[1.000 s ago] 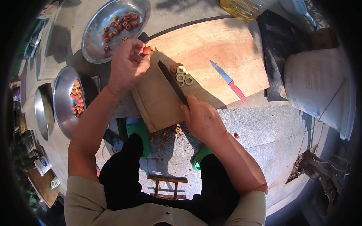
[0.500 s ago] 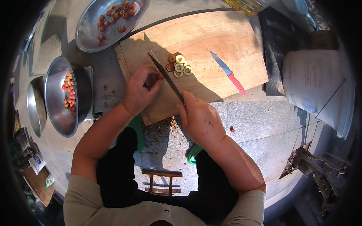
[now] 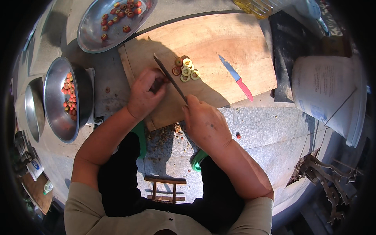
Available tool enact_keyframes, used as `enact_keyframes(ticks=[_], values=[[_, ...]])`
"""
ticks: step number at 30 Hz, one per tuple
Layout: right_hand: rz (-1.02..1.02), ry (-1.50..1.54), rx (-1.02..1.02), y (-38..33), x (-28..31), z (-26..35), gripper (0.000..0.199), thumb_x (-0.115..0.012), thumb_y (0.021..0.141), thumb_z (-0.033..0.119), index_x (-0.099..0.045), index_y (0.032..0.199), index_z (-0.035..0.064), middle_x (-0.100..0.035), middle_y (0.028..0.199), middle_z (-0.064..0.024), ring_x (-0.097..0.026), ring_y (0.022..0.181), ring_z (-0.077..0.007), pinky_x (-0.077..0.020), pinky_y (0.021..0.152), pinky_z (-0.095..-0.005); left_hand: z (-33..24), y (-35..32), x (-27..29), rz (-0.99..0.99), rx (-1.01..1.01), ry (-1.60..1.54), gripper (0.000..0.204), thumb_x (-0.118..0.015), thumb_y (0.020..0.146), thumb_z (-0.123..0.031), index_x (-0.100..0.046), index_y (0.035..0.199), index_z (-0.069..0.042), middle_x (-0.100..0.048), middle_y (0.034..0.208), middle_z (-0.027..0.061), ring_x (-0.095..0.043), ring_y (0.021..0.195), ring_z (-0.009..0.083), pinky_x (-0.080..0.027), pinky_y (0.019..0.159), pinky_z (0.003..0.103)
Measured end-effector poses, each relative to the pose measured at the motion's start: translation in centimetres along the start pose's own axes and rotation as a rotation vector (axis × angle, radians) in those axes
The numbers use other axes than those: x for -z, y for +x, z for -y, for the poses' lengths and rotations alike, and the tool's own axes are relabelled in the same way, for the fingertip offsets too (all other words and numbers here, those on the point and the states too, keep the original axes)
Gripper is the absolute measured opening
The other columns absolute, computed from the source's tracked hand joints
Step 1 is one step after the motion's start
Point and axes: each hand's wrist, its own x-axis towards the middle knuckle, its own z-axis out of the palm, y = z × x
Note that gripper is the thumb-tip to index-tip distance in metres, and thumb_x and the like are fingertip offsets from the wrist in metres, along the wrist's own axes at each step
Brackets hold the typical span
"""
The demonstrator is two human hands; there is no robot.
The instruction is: The person peels small reddish fruits with a small knife, then slices them into rings on a wooden cutting board using a cleaver. The sliced rings are placed on the board while the peels are discarded.
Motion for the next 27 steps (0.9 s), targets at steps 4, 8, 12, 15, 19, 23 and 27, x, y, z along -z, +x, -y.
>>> enact_keyframes(ticks=[4, 8, 12, 15, 19, 23, 27], values=[[0.026, -0.061, -0.001, 1.7, -0.5, 0.3, 0.019, -0.056, 0.102, 0.02, -0.055, 0.104, 0.0012, -0.068, 0.087, -0.0275, -0.066, 0.082, -0.0495, -0.0505, 0.072, -0.059, 0.2, -0.1, -0.1, -0.011, -0.024, 0.017, 0.02, -0.074, 0.081, 0.004, -0.066, 0.098, -0.002, -0.065, 0.095, 0.012, -0.07, 0.082, 0.0282, -0.057, 0.07, 0.036], [0.053, -0.044, -0.031, 2.4, -0.7, 0.1, 0.021, -0.056, 0.102, 0.021, -0.053, 0.098, 0.0011, -0.068, 0.084, -0.0279, -0.066, 0.082, -0.0499, -0.0505, 0.073, -0.0602, 0.4, -0.3, -0.3, -0.034, -0.034, 0.017, 0.02, -0.074, 0.081, 0.003, -0.066, 0.098, -0.003, -0.065, 0.097, 0.0124, -0.069, 0.083, 0.0288, -0.057, 0.071, 0.037], [0.017, 0.003, 0.0, 2.4, -0.7, -0.3, 0.021, -0.057, 0.102, 0.022, -0.054, 0.098, 0.0012, -0.067, 0.081, -0.029, -0.066, 0.081, -0.0502, -0.0504, 0.072, -0.0601, 0.5, -0.3, -0.4, -0.043, -0.075, 0.008, 0.02, -0.073, 0.082, 0.004, -0.066, 0.099, -0.002, -0.065, 0.097, 0.0125, -0.069, 0.083, 0.0286, -0.057, 0.07, 0.037], [0.004, 0.015, 0.011, 2.1, -0.5, -0.5, 0.021, -0.058, 0.101, 0.021, -0.054, 0.099, 0.001, -0.067, 0.08, -0.0291, -0.066, 0.08, -0.0503, -0.0503, 0.071, -0.0601, 0.5, -0.2, -0.4, -0.04, -0.038, -0.03, 0.02, -0.073, 0.082, 0.004, -0.066, 0.1, -0.003, -0.065, 0.096, 0.0125, -0.07, 0.082, 0.0284, -0.057, 0.069, 0.036], [0.018, -0.013, -0.028, 0.4, -0.3, -0.7, 0.018, -0.06, 0.1, 0.018, -0.058, 0.105, 0.0013, -0.066, 0.083, -0.0287, -0.065, 0.081, -0.0501, -0.0498, 0.069, -0.0579, 0.5, -0.3, -0.5, -0.052, -0.038, -0.022, 0.019, -0.073, 0.083, 0.004, -0.065, 0.099, -0.002, -0.065, 0.095, 0.0125, -0.071, 0.081, 0.0279, -0.057, 0.068, 0.036], [0.003, -0.01, -0.052, -0.2, 0.2, -0.9, 0.021, -0.061, 0.1, 0.016, -0.062, 0.115, 0.0023, -0.067, 0.086, -0.0287, -0.066, 0.084, -0.0499, -0.0504, 0.069, -0.0562, 0.4, -0.3, -0.5, -0.051, -0.017, -0.029, 0.019, -0.073, 0.083, 0.004, -0.064, 0.098, -0.002, -0.065, 0.094, 0.0121, -0.072, 0.079, 0.0255, -0.058, 0.067, 0.034], [-0.019, 0.01, 0.001, -0.4, 0.2, -0.8, 0.018, -0.058, 0.101, 0.019, -0.054, 0.1, 0.0016, -0.067, 0.083, -0.0292, -0.066, 0.08, -0.0503, -0.0517, 0.07, -0.0586, 0.2, -0.4, -0.2, -0.039, -0.004, -0.015, 0.018, -0.073, 0.083, 0.005, -0.064, 0.097, -0.003, -0.065, 0.094, 0.0114, -0.073, 0.078, 0.0232, -0.058, 0.066, 0.032]])
